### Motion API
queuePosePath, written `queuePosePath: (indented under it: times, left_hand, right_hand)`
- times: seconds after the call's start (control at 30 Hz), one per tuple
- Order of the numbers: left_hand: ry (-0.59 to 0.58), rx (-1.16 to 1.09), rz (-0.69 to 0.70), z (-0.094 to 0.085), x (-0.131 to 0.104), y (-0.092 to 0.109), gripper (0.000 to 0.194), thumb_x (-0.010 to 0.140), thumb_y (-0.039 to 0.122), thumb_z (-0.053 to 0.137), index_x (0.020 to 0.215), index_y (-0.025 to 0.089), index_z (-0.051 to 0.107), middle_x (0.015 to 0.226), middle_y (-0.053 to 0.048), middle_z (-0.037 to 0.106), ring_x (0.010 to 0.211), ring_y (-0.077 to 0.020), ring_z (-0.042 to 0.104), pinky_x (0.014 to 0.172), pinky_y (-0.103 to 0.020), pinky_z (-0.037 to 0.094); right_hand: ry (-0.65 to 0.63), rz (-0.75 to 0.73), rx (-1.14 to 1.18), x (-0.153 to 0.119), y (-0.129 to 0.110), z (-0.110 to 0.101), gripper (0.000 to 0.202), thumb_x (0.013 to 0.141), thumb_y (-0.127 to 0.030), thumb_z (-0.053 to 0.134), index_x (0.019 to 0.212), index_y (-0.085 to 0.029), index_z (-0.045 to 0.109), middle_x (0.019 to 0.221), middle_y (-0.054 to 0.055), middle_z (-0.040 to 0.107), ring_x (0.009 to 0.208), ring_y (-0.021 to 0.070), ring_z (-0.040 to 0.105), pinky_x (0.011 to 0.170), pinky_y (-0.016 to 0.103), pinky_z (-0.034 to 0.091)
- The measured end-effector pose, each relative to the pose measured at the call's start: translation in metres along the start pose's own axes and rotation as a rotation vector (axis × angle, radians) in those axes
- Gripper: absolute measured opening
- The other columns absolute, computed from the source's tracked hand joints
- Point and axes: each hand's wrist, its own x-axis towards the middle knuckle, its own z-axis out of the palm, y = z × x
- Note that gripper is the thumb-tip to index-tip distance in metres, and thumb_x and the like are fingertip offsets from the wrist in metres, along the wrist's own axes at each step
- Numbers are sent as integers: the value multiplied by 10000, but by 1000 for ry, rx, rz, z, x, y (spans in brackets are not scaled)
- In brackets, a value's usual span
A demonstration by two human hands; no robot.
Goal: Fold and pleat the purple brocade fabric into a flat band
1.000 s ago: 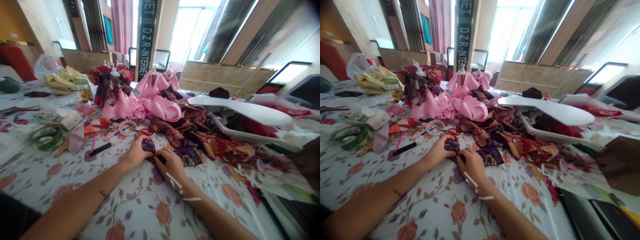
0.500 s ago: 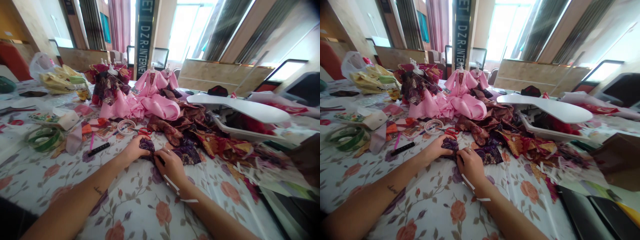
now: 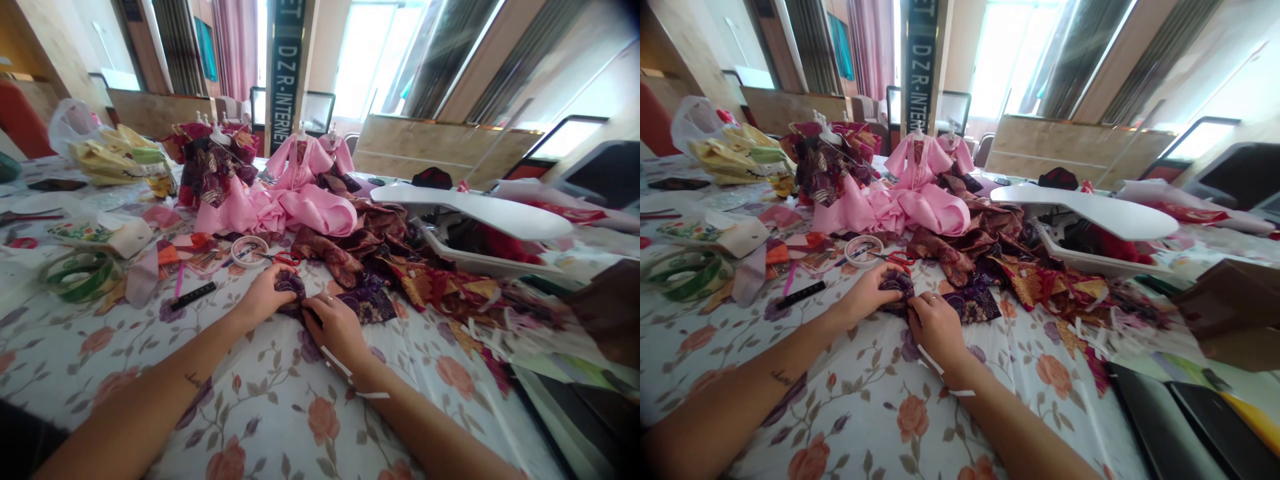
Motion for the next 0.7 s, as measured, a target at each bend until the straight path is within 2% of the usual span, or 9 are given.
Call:
queuePosePath:
  times: [0.27, 0.43, 0.57, 0.7]
  left_hand:
    - [50, -101, -108, 0, -1, 2, 365, 606, 57, 663, 949, 158, 590, 818, -20, 658, 731, -148, 620, 653, -256, 491]
    - [44, -119, -151, 0, -2, 6, 359, 602, 50, 654, 936, 164, 586, 774, -5, 643, 691, -141, 609, 647, -263, 486]
    - [74, -133, -166, 0, -1, 5, 354, 591, 44, 662, 914, 171, 592, 745, 5, 634, 686, -145, 609, 681, -285, 484]
    - [65, -204, -193, -1, 0, 1, 352, 599, 39, 659, 921, 167, 591, 764, -2, 647, 653, -131, 604, 649, -268, 485]
  right_hand:
    - [10, -10, -26, -1, 1, 2, 199, 854, -171, 505, 986, -168, 652, 858, 77, 679, 789, 203, 612, 714, 286, 474]
    - [-4, -32, -47, -1, 0, 1, 263, 864, -163, 491, 1080, -145, 639, 907, 90, 685, 817, 211, 617, 731, 295, 484]
    - [-6, -59, -68, -1, 0, 0, 287, 876, -162, 470, 1108, -153, 638, 880, 91, 681, 801, 201, 614, 710, 287, 484]
    - [-4, -90, -112, -1, -1, 0, 300, 890, -160, 450, 1123, -146, 638, 860, 97, 674, 783, 202, 608, 681, 290, 485]
